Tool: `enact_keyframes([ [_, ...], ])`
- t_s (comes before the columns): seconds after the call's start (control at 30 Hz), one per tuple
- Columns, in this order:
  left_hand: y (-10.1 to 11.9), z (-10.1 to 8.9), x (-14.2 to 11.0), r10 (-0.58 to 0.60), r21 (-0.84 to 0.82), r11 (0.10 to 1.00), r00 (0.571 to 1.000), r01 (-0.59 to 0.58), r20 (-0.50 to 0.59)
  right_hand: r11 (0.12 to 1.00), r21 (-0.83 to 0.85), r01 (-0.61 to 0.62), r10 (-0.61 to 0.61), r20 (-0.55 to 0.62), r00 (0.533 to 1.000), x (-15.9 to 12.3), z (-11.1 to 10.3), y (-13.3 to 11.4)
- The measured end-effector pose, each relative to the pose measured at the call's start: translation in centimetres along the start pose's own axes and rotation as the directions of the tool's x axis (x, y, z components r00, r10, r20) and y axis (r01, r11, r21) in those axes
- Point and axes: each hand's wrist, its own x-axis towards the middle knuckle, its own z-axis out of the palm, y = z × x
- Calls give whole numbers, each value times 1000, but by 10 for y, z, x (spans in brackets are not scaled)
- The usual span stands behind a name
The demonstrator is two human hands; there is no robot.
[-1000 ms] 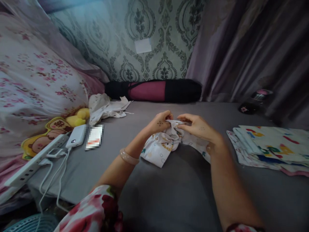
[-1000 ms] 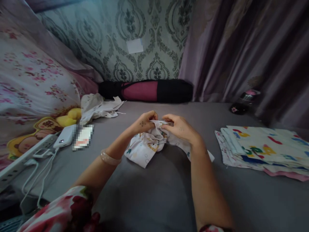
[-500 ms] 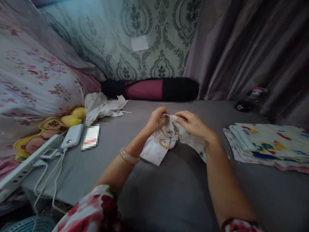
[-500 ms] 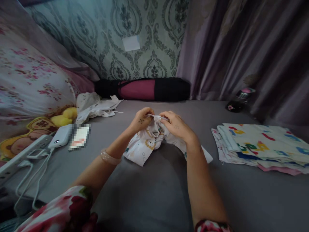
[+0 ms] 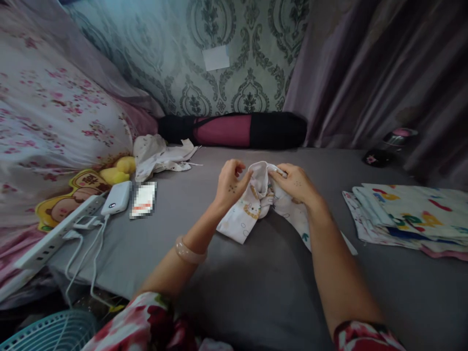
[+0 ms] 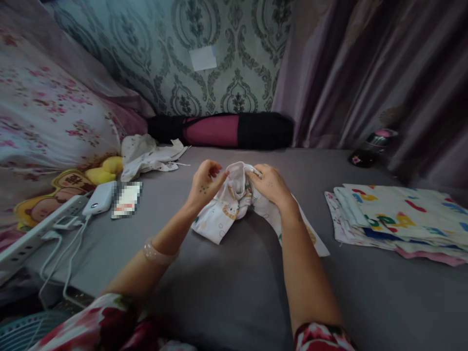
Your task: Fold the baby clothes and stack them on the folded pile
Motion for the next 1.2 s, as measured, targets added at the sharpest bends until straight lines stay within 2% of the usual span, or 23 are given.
enact_keyframes([
  [0.1, 8, 2, -26, -45, 5, 999, 992, 44, 121, 999, -19, -47, 46, -59, 997, 1, 4, 2],
  [0.27, 10, 22, -62, -59, 120, 992, 961, 28, 269, 993, -6, -121, 119, -118, 986, 1, 4, 1],
  [0.37, 6, 31, -70, -94, 182, 983, 948, 39, 304, 992, 13, -126, 126, -137, 983, 1, 1, 0],
  [0.47, 2, 31, -68, -114, 164, 985, 935, 61, 335, 993, 35, -114, 118, -157, 981, 1, -1, 1],
  [0.57, -5, 24, -61, -165, 7, 983, 873, 183, 458, 992, 59, -113, 122, -168, 978, 1, -3, 5],
  [0.63, -12, 18, -57, -202, -129, 938, 812, 321, 548, 991, 75, -108, 119, -174, 978, 1, -4, 8],
  [0.7, -19, 10, -52, -230, -234, 869, 775, 436, 589, 990, 91, -106, 121, -174, 977, 1, -6, 11],
  [0.8, -27, -3, -42, -283, -328, 789, 782, 519, 555, 988, 105, -113, 129, -160, 979, 1, -8, 15],
  [0.93, -31, -22, -25, -432, -374, 711, 789, 596, 436, 988, 109, -111, 126, -143, 982, 0, -7, 21],
  [1.03, -33, -35, -12, -545, -403, 635, 753, 658, 369, 985, 129, -112, 129, -134, 983, 0, -3, 25],
  [1.2, -35, -59, 5, -663, -430, 508, 657, 746, 357, 984, 146, -104, 119, -100, 988, -2, 4, 25],
])
